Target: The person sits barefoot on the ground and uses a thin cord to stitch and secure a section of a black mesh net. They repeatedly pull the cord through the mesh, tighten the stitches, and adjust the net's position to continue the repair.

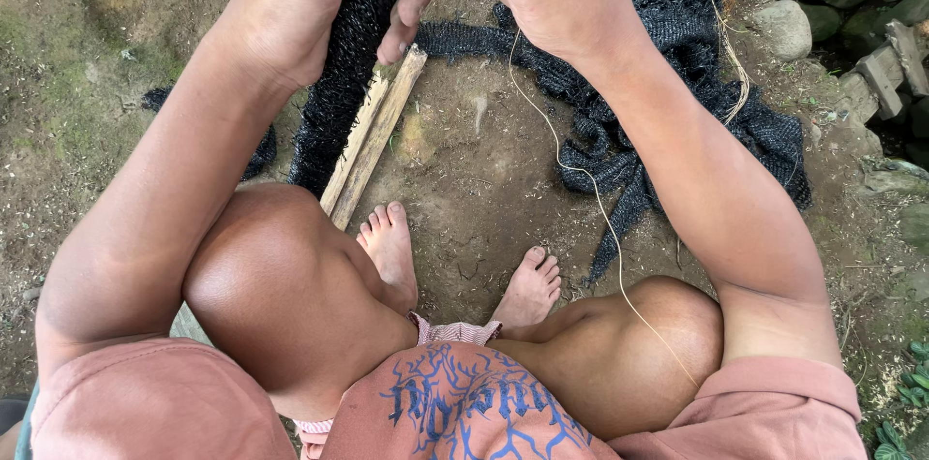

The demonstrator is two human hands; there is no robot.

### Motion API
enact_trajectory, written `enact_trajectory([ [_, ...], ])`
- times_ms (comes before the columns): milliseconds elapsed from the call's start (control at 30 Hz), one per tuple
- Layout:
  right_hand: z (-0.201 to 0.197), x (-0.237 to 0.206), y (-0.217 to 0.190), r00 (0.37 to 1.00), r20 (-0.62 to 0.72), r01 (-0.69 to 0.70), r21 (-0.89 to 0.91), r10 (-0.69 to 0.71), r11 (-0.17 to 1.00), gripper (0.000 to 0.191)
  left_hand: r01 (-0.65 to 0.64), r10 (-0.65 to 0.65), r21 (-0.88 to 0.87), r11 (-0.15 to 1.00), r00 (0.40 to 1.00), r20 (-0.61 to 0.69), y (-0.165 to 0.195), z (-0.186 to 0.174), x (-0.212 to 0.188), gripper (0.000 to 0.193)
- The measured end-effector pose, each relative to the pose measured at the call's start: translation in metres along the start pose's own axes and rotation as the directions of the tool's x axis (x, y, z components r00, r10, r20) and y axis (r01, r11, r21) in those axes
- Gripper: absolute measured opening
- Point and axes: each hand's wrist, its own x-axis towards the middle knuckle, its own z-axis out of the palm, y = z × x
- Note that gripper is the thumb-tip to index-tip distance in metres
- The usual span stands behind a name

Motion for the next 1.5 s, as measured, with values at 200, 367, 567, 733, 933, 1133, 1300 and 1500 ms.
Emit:
enact_trajectory([
  [200, 0.001, 0.000, -0.007, 0.998, 0.031, -0.060, 0.173, 0.056, 0.983, 0.036, 0.024, -0.024, -0.055, 0.998, 1.000, -0.006, -0.004, -0.001, 0.001, 0.047],
  [367, 0.005, 0.004, -0.022, 0.987, 0.087, -0.152, 0.286, 0.133, 0.946, 0.025, 0.068, -0.072, -0.112, 0.991, 0.997, -0.035, -0.011, -0.005, 0.002, 0.046],
  [567, 0.008, 0.002, -0.023, 0.981, 0.181, -0.140, 0.373, 0.076, 0.917, 0.031, 0.090, -0.090, -0.142, 0.986, 0.996, 0.005, -0.022, -0.012, 0.005, 0.052],
  [733, 0.008, 0.004, -0.009, 0.963, 0.209, -0.246, 0.423, 0.170, 0.872, 0.026, 0.177, -0.177, -0.113, 0.978, 0.984, 0.008, -0.036, -0.010, 0.010, 0.060],
  [933, 0.004, -0.001, 0.022, 0.971, 0.054, -0.238, 0.291, 0.232, 0.927, 0.021, 0.010, -0.011, 0.036, 0.999, 1.000, 0.023, -0.054, -0.006, 0.016, 0.061],
  [1133, 0.001, 0.005, 0.061, 0.972, -0.124, -0.191, 0.087, 0.201, 0.978, 0.024, -0.359, 0.407, 0.503, 0.787, 0.914, 0.016, -0.064, 0.010, 0.029, 0.032],
  [1300, -0.001, 0.004, 0.041, 0.921, -0.115, -0.336, 0.243, 0.371, 0.910, 0.035, -0.089, 0.206, 0.402, 0.911, 0.944, -0.258, -0.066, 0.025, 0.042, 0.033],
  [1500, -0.008, 0.004, 0.028, 0.870, -0.053, -0.401, 0.503, 0.490, 0.766, 0.045, -0.043, 0.104, 0.204, 0.978, 0.948, -0.301, -0.098, 0.033, 0.065, 0.036],
])
